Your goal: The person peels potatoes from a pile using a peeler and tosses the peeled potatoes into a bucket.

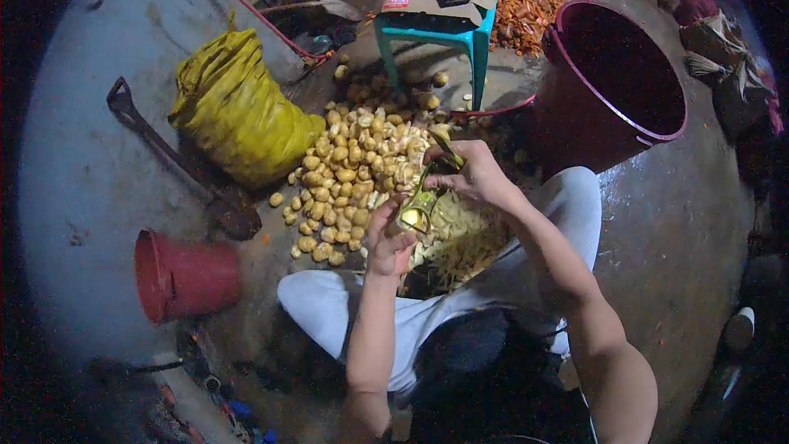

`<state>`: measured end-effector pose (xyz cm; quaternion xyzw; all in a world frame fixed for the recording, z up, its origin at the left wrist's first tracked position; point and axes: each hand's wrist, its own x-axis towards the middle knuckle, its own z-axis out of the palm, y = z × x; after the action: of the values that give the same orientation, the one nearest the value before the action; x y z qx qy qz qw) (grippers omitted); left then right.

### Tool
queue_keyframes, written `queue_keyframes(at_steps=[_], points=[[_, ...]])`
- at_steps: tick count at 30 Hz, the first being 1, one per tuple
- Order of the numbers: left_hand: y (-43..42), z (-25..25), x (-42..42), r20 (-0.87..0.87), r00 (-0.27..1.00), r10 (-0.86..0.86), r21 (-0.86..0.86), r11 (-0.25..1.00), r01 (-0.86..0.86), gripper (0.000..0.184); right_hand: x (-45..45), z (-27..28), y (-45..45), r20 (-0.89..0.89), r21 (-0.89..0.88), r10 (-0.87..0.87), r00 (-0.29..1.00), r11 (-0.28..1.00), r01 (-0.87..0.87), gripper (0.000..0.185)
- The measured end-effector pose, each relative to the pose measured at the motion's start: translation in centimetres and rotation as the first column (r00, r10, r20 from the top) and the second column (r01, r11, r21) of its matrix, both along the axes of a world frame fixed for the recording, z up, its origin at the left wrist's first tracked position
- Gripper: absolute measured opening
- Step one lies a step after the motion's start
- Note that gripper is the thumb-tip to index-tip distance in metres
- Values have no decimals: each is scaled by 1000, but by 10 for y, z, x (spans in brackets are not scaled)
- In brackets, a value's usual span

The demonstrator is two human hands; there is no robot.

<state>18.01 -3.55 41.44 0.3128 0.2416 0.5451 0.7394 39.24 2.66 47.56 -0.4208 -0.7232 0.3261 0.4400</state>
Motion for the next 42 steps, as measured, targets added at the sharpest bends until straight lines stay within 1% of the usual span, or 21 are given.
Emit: queue_keyframes(at_steps=[2,4,5,6,9,10,13,15,17,20,21,22,24,26,28,29,31,35,38,40,42], points=[[-8,-3,-2,5,998,67,-71,995,-67,78,2,-18,8,-72,-19,-107,992,994,105,32],[-5,5,0,125,992,32,-65,998,-24,78,20,-28,26,-346,-304,-154,925,952,44,31],[-6,10,1,134,991,16,-46,999,-10,77,27,-36,32,-55,-241,-226,972,948,207,30],[-7,13,1,145,989,5,-36,999,1,77,24,-33,28,-56,-239,-232,971,947,213,30],[-7,19,10,12,997,74,-1,997,-74,78,-3,6,-2,-51,103,-55,997,993,60,26],[-10,23,11,-38,993,111,22,994,-110,79,-1,-6,4,-55,95,-53,997,994,59,26],[-11,4,-2,179,984,19,-51,999,-10,78,18,-21,23,-125,-197,-157,980,972,131,27],[-10,3,-5,261,965,-24,-52,998,39,78,15,-17,19,-135,-177,-147,980,977,122,27],[-9,8,-3,73,995,65,-104,993,-57,79,3,-2,5,-172,-155,3,985,987,-30,29],[-12,15,6,22,991,132,34,991,-133,79,2,-35,15,-20,-65,-80,997,995,79,29],[-12,10,0,139,988,69,-18,998,-67,79,9,-31,22,-15,-312,-146,989,941,135,29],[-10,7,-1,140,988,67,-12,998,-66,79,11,-20,21,-76,-135,-185,980,975,174,30],[-9,4,-4,234,971,48,-141,990,-15,80,14,-26,25,-121,-248,-118,986,965,85,31],[-5,25,8,66,995,74,34,997,-76,83,-3,2,-1,-105,-144,32,994,988,-47,32],[-9,27,6,12,998,58,30,998,-58,83,-5,-16,10,-165,-94,-42,985,995,26,29],[-12,15,1,7,998,57,23,998,-57,83,4,-23,17,-128,-240,-116,985,967,83,29],[-7,-5,-4,292,954,70,-87,995,-46,80,11,-20,25,-163,-379,-186,969,918,113,28],[-10,17,9,60,985,162,11,987,-163,75,0,-2,4,33,-66,29,999,997,-26,32],[-11,11,0,152,982,111,-49,993,-105,74,11,-23,22,-119,-320,-157,980,941,112,33],[-9,13,-5,191,980,62,-97,994,-45,74,15,-18,26,-32,-231,-150,988,963,139,33],[-9,16,-2,118,987,113,-103,990,-101,72,4,-15,17,-153,-148,-23,988,989,0,32]])
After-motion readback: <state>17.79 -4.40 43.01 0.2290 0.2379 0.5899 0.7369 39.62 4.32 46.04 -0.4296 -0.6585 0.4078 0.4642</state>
